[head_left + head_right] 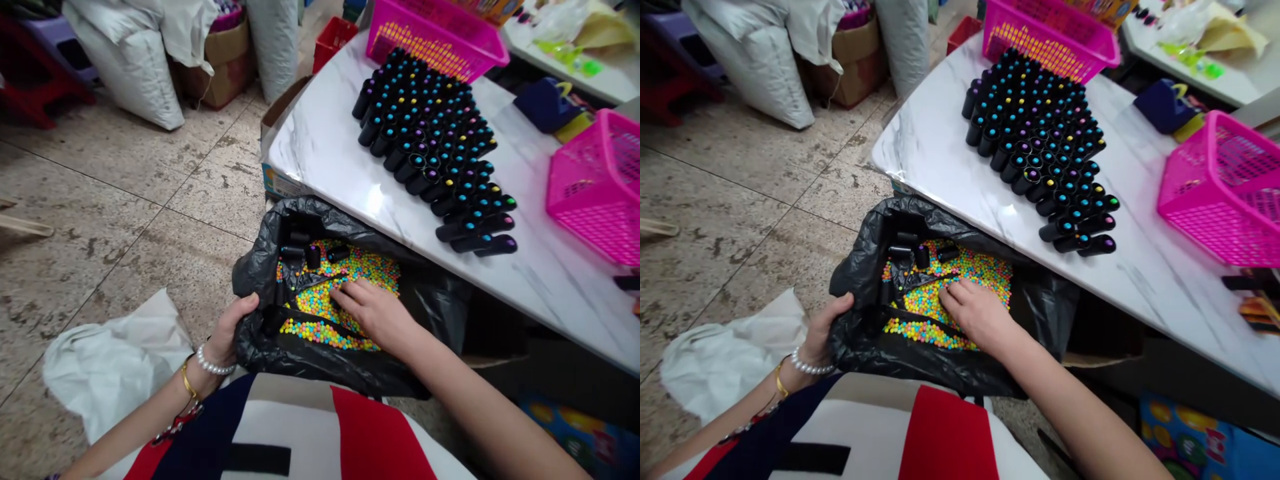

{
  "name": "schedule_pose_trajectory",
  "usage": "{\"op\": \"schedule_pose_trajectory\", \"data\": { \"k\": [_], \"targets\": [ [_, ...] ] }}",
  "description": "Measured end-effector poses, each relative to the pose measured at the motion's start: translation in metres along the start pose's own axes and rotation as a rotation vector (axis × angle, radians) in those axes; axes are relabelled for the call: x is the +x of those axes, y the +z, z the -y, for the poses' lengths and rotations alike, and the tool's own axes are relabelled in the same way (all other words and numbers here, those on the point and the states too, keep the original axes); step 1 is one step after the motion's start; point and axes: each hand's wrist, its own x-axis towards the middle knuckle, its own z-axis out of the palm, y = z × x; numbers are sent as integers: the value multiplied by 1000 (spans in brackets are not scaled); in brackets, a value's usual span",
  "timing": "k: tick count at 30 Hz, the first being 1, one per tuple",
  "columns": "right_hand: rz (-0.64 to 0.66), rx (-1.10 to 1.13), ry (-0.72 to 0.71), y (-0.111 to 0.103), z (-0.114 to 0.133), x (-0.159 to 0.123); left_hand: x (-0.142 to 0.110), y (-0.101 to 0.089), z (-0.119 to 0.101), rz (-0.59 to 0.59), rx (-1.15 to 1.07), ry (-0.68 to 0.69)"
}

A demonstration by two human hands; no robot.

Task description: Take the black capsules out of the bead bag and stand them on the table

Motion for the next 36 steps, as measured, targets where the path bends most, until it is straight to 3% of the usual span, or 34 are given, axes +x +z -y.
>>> {"op": "schedule_pose_trajectory", "data": {
  "k": [2,4,11,15,23,26,30,36],
  "targets": [
    [57,114,-67,3,3,1,0,1,0,13,16,10],
    [52,282,-47,6,5,1,1,1,0,33,37,19],
    [-111,739,309,-5,-6,-21,6,-7,1,-13,48,16],
    [-192,868,360,-11,-4,-29,6,-6,1,-72,45,36],
    [-632,518,556,-52,-3,-26,6,-8,1,-139,86,52],
    [-765,323,510,-59,-2,-26,9,-15,2,-143,116,77],
    [-637,183,257,-44,-1,-31,10,-19,3,-141,108,74],
    [-643,167,255,-31,-3,-40,11,-15,2,-120,96,43]
  ]
}}
